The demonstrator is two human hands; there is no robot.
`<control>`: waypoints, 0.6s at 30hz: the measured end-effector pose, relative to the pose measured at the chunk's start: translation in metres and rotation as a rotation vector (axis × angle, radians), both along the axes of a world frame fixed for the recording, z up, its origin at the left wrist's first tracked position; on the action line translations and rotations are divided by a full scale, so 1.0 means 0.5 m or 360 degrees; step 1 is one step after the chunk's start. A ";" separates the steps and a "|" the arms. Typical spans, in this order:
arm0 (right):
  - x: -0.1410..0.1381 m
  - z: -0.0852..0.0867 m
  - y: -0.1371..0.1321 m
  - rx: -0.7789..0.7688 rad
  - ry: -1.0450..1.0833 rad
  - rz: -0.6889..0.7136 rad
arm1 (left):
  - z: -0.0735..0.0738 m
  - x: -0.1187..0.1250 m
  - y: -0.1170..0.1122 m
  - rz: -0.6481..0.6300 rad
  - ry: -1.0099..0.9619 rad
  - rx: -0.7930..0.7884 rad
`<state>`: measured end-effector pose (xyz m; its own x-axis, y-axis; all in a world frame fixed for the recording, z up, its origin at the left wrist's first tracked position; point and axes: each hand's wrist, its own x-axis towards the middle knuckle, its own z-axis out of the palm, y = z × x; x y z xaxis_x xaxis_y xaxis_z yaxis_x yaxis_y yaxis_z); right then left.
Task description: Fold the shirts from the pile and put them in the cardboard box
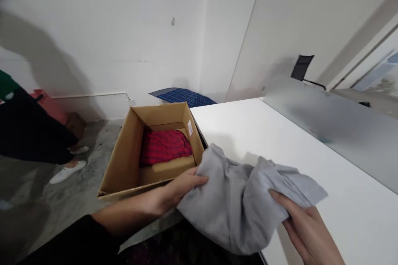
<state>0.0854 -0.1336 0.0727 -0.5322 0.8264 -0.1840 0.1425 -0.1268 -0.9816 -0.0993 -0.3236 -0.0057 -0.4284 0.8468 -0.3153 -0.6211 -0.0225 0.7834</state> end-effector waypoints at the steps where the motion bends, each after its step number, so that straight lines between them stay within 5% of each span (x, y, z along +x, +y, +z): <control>1: -0.038 0.009 -0.006 0.0022 0.0045 0.0072 | 0.016 -0.029 -0.028 0.0091 0.0049 -0.0034; 4: -0.169 0.005 -0.024 0.0038 0.0242 0.0307 | 0.047 -0.128 -0.123 0.0394 0.0229 -0.0119; 7: -0.319 -0.031 -0.062 -0.0052 0.0369 0.0585 | 0.046 -0.231 -0.203 0.0715 0.0483 -0.0290; 14: -0.628 -0.143 -0.150 -0.0342 0.0375 0.0831 | -0.014 -0.449 -0.280 0.0984 0.0898 -0.0613; 18: -0.702 -0.191 -0.142 0.0067 0.0007 0.1034 | -0.061 -0.526 -0.298 0.0893 0.1374 -0.1052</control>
<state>-0.2655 -0.2048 -0.0229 -0.9265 0.3426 -0.1553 0.1733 0.0224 -0.9846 -0.3623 -0.4727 -0.0364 -0.9640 0.2618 -0.0463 0.0760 0.4384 0.8956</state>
